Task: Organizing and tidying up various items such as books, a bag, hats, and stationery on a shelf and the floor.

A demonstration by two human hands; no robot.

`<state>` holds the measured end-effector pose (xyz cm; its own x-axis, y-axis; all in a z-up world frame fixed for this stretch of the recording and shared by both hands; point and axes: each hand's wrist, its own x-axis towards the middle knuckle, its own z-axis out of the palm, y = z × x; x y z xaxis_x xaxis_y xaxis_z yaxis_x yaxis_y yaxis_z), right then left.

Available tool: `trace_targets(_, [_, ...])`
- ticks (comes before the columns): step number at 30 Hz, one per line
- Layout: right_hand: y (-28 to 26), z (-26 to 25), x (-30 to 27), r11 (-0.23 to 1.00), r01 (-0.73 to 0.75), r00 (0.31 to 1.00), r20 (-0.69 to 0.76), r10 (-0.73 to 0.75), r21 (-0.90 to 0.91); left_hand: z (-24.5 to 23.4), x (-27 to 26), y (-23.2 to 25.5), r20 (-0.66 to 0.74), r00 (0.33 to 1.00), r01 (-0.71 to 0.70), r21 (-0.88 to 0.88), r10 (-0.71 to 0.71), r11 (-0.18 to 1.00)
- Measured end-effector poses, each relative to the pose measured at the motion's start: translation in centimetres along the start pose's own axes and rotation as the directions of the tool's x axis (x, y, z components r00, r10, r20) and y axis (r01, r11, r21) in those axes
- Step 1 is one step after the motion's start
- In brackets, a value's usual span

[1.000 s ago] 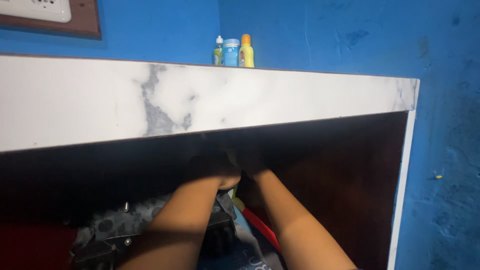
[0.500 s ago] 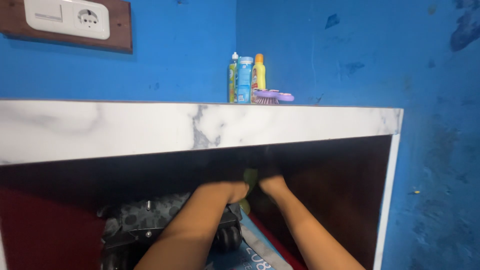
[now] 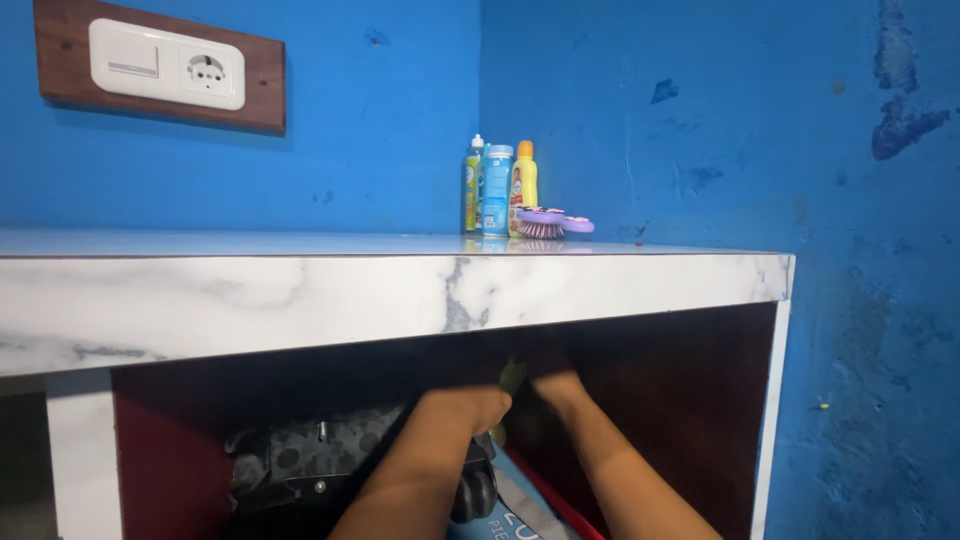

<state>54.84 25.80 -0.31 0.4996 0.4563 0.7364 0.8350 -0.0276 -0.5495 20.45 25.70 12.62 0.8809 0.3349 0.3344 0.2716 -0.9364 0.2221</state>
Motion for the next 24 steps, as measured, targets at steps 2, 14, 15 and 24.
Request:
trace_targets(2, [-4.3,-0.3,-1.3,0.986,-0.122,0.992,0.052,0.116,0.113,-0.3,-0.2,0.3,-0.031,0.999,-0.014,-0.006,0.014,1.0])
trace_targets(14, [-7.1,-2.5,-1.2,0.923,0.137,0.987,-0.03,-0.158,-0.359,-0.7,-0.2,0.8,0.063,0.997,0.031,0.082,-0.036,0.996])
trace_targets(15, [-10.8,-3.8,-2.3,0.841,0.153,0.958,-0.131,-0.255,-0.519,-0.7,-0.1,0.7,0.073,0.996,0.043,0.087,-0.049,0.995])
trace_targets(24, [-14.4,-3.1,0.2,0.75,0.33,0.897,-0.058,-0.439,-0.573,-0.2,-0.3,0.8,0.048,0.998,0.035,0.045,-0.037,0.998])
